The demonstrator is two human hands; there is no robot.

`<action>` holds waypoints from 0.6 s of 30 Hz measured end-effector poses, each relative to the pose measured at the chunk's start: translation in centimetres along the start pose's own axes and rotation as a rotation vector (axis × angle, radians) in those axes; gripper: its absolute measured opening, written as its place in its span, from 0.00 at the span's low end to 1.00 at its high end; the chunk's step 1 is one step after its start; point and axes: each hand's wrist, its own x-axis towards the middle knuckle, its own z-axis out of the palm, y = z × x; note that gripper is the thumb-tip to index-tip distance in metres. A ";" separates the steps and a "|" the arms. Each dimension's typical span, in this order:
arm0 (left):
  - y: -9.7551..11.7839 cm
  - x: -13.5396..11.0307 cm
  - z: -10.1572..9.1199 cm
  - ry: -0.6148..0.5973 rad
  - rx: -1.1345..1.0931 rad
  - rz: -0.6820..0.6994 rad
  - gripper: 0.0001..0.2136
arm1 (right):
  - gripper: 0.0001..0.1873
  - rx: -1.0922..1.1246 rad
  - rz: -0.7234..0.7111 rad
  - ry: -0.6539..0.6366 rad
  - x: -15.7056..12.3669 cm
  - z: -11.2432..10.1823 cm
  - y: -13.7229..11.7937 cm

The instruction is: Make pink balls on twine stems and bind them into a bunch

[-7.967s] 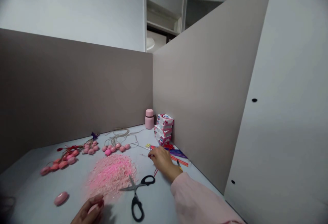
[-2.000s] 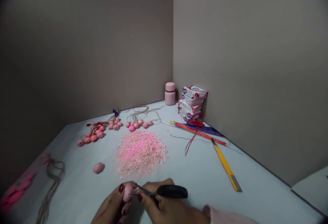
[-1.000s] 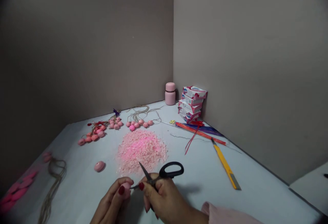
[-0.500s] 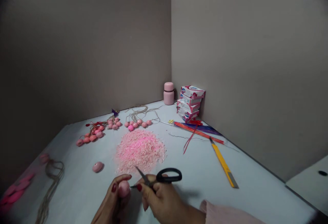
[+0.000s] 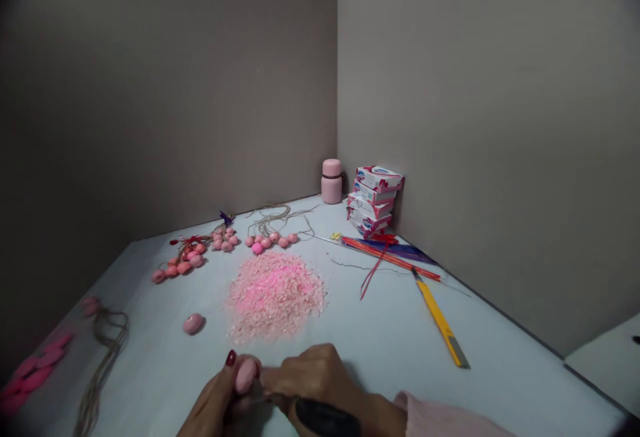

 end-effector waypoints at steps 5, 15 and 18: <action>-0.7 0.9 0.0 -0.153 -0.304 0.136 0.22 | 0.16 -0.324 -0.239 0.179 -0.3 0.9 1.2; 0.6 0.8 -0.3 -0.171 -0.398 0.116 0.15 | 0.11 -0.374 -0.259 0.180 -0.2 0.1 0.4; 1.2 0.0 -0.2 -0.051 -0.285 0.115 0.17 | 0.13 -0.215 -0.146 0.234 -0.4 0.2 0.4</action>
